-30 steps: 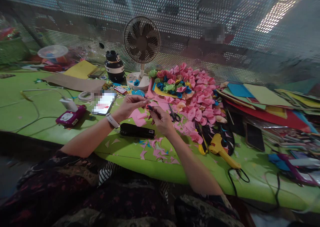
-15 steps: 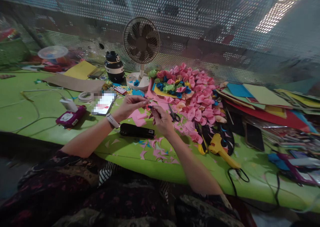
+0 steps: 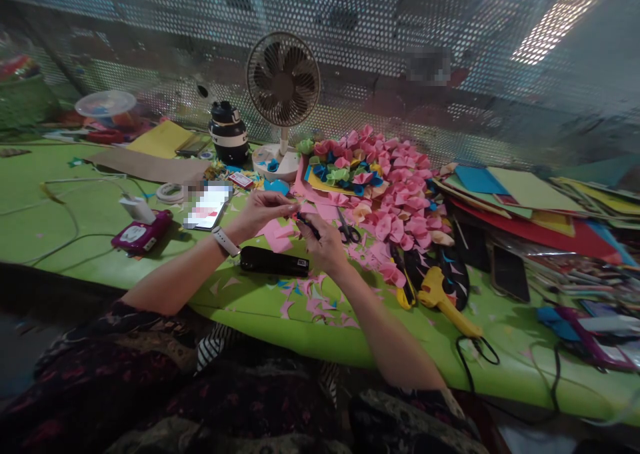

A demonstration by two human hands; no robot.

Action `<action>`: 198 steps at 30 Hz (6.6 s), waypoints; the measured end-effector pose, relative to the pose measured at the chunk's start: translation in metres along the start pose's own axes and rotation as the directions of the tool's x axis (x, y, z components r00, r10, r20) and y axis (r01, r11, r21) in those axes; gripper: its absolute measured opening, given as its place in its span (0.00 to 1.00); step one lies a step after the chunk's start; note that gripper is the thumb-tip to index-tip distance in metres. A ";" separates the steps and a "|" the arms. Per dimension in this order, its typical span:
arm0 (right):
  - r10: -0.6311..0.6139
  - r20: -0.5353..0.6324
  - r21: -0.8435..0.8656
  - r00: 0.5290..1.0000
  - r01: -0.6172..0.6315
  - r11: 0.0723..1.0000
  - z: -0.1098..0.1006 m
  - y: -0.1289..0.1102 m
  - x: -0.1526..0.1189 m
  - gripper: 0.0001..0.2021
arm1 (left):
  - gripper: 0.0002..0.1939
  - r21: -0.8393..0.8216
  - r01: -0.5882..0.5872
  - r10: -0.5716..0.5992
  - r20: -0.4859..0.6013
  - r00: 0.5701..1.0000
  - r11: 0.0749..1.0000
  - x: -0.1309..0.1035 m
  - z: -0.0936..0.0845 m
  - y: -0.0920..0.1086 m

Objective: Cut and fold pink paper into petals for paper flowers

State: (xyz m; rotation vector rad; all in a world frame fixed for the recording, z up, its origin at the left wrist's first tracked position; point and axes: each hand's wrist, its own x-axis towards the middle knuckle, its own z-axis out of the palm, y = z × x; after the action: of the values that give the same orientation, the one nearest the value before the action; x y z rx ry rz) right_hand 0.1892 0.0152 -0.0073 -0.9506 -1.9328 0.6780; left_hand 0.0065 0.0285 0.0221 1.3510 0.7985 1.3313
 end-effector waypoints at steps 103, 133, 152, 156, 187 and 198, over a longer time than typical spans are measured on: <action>0.414 0.397 0.445 0.819 -0.566 0.694 -0.019 -0.020 0.007 0.27 | 0.17 0.156 0.173 -0.231 0.549 0.804 0.973 -0.002 -0.018 0.004; -0.065 0.176 -0.589 0.982 0.158 0.793 -0.020 -0.010 0.002 0.14 | 0.09 0.572 -0.228 -0.028 0.403 0.915 0.788 0.007 -0.023 -0.016; -0.029 0.287 -0.650 0.958 0.216 0.728 -0.011 -0.004 0.000 0.14 | 0.06 0.672 -0.311 -0.003 0.423 0.906 0.672 0.005 -0.022 -0.018; -0.056 0.242 -0.614 0.969 0.197 0.764 -0.013 -0.002 0.000 0.14 | 0.08 0.658 -0.294 -0.023 0.428 0.903 0.693 0.006 -0.025 -0.016; 0.099 0.344 -0.545 0.934 0.113 0.831 -0.034 0.009 0.015 0.15 | 0.10 0.924 -0.046 -0.047 0.068 0.997 0.379 0.028 -0.053 -0.058; 0.344 0.539 -0.627 0.769 0.093 0.774 -0.038 -0.006 0.016 0.16 | 0.12 0.897 -0.038 -0.117 0.100 0.988 0.440 0.021 -0.052 -0.062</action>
State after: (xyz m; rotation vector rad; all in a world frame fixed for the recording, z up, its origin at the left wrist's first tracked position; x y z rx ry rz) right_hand 0.2148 0.0285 0.0234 -1.4075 -2.8279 0.4526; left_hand -0.0283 0.0749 -0.0380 2.2121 1.5555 0.6782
